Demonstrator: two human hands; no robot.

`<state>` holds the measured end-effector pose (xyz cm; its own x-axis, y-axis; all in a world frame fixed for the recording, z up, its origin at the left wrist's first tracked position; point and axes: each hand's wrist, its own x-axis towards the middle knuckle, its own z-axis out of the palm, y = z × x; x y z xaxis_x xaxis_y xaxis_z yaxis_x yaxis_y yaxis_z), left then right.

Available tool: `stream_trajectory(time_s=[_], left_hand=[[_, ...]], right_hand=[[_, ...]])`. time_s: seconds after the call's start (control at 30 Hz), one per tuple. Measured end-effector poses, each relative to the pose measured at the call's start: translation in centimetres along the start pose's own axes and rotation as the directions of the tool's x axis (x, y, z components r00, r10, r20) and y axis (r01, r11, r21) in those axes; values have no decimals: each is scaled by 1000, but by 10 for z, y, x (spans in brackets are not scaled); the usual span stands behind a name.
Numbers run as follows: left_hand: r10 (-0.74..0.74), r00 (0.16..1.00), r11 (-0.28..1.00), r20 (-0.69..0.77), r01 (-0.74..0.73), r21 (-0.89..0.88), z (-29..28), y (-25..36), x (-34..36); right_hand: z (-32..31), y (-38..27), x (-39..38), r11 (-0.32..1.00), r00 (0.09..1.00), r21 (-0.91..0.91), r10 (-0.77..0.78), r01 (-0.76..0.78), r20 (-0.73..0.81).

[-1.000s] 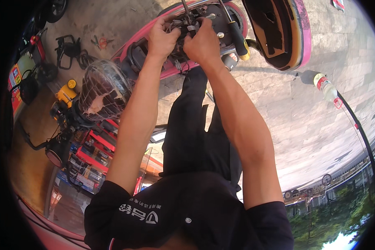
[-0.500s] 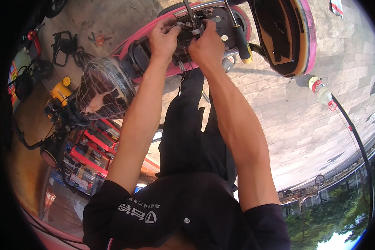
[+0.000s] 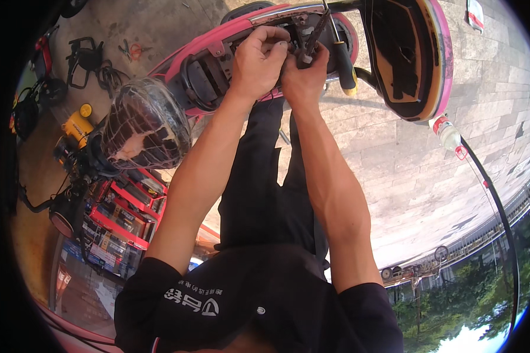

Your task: The person repairs the wiring of a pink electric scooter. They use pliers to strip and cut wires, a screwdriver to adjust components, and scissors to trim excess material. The person also handles a small connector and a spring-like component.

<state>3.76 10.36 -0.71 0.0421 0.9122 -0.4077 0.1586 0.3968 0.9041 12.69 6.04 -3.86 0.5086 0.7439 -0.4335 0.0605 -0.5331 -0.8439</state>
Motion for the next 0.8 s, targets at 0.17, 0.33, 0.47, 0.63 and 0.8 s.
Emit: stream_trajectory(time_s=[0.17, 0.33, 0.47, 0.63, 0.8], left_hand=[[-94, 984, 974, 154, 59, 219, -4, -15, 1], [-90, 975, 969, 203, 38, 245, -5, -23, 0], [-58, 970, 959, 237, -12, 285, -6, -26, 2], [73, 967, 944, 244, -145, 296, -10, -32, 2], [287, 926, 852, 244, -364, 377, -13, -37, -2]], right_hand=[[-3, 4, 1, 997, 1000, 71, 24, -24, -2], [-10, -10, 2, 998, 1000, -60, -19, 19, -11], [-17, -22, 4, 977, 999, -206, -52, 54, 13], [-20, -26, 6, 963, 995, -253, -80, 90, 51], [-24, -30, 7, 967, 996, -254, 10, 13, 89]])
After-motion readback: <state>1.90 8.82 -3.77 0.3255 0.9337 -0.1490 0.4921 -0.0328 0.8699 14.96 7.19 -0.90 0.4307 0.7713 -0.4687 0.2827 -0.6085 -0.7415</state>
